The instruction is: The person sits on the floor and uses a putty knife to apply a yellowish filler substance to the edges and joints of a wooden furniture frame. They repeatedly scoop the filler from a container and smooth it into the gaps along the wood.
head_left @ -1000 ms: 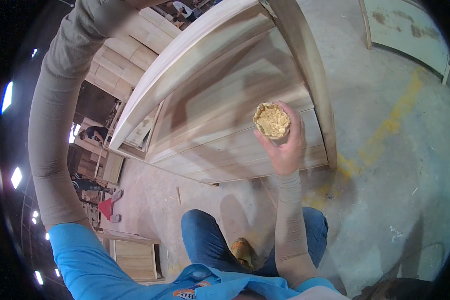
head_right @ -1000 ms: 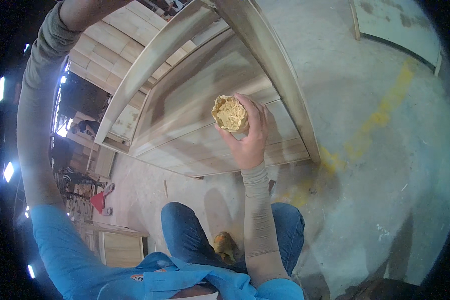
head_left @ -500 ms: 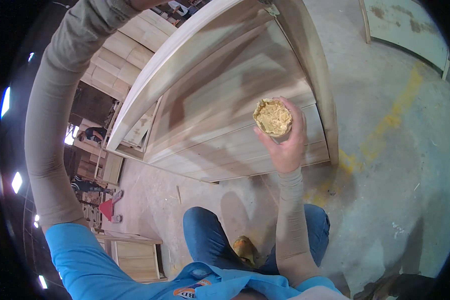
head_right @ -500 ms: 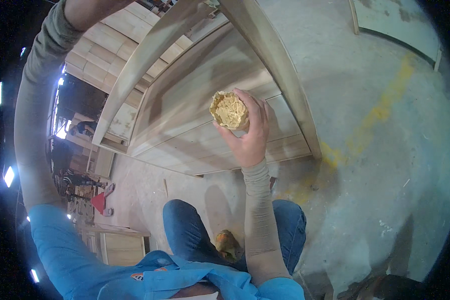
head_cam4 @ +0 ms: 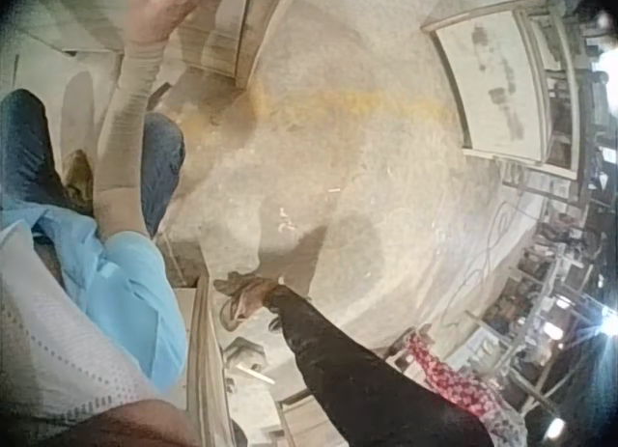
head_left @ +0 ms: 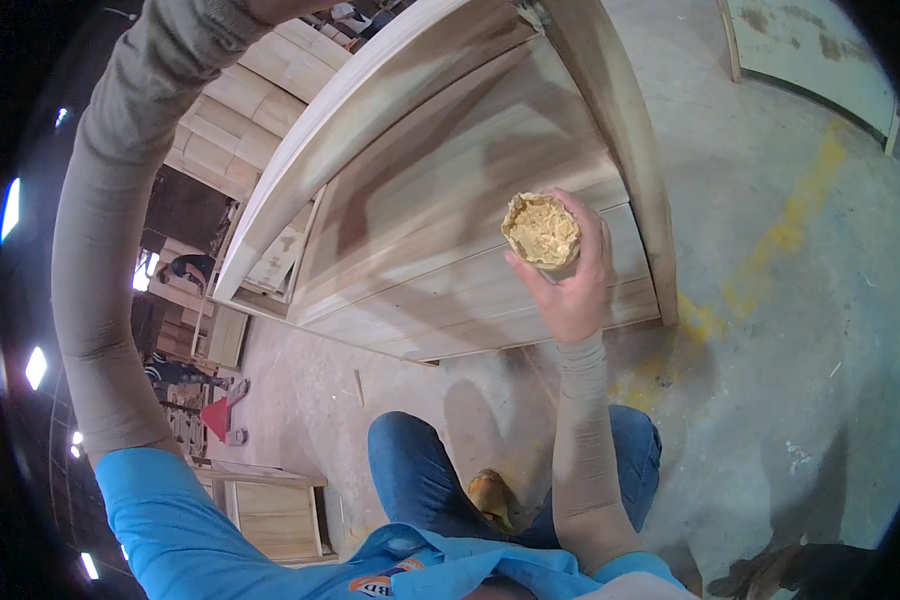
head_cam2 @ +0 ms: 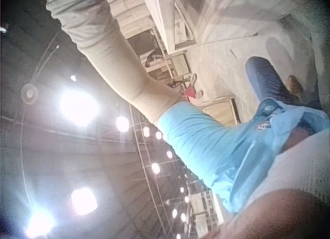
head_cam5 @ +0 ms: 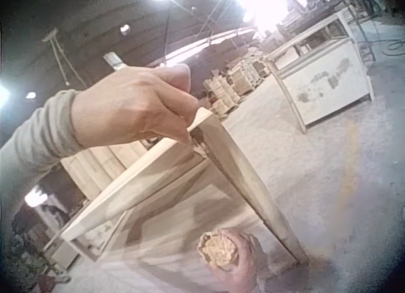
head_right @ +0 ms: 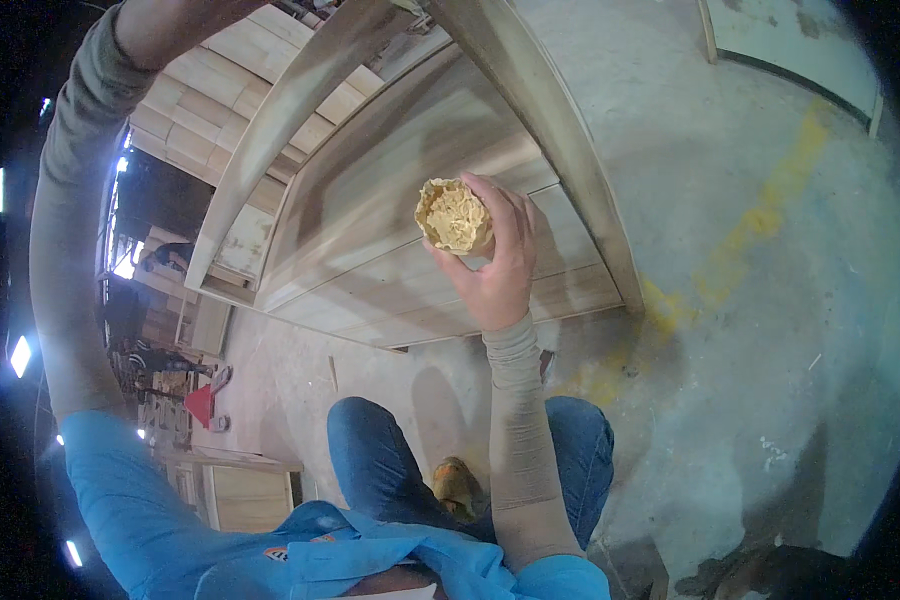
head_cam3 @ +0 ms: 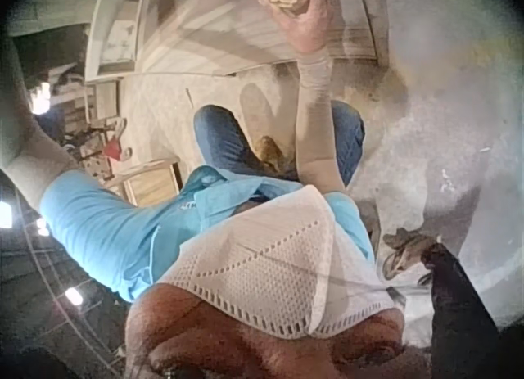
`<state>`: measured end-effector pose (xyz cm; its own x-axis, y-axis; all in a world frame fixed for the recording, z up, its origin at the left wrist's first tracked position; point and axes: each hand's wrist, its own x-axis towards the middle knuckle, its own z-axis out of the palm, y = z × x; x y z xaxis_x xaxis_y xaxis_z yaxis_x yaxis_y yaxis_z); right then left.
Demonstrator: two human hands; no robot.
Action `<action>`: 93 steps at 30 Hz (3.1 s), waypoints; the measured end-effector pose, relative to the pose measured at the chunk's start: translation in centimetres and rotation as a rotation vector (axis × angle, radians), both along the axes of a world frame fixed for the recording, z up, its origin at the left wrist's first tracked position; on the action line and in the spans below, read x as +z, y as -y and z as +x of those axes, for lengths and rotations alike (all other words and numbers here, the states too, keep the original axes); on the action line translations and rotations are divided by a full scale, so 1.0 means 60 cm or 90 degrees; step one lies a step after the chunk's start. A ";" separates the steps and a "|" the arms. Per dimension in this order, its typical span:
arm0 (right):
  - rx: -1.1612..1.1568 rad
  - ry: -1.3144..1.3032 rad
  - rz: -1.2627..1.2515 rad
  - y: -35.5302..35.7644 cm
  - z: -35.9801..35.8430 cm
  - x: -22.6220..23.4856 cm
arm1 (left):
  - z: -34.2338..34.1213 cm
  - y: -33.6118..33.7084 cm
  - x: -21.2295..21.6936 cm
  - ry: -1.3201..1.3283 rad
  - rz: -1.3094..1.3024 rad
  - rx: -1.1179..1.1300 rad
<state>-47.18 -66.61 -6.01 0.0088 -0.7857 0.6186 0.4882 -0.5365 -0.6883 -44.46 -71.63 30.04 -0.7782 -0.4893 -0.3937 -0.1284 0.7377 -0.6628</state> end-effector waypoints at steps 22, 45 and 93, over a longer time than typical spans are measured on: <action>-0.016 -0.050 -0.023 0.000 -0.003 -0.004 | -0.010 0.010 0.033 -0.021 0.088 0.067; -0.031 -0.046 -0.023 -0.001 -0.005 -0.001 | -0.007 0.000 0.042 -0.045 0.057 0.012; 0.010 0.003 0.027 -0.010 0.007 0.001 | -0.024 0.023 0.052 -0.097 -0.009 0.415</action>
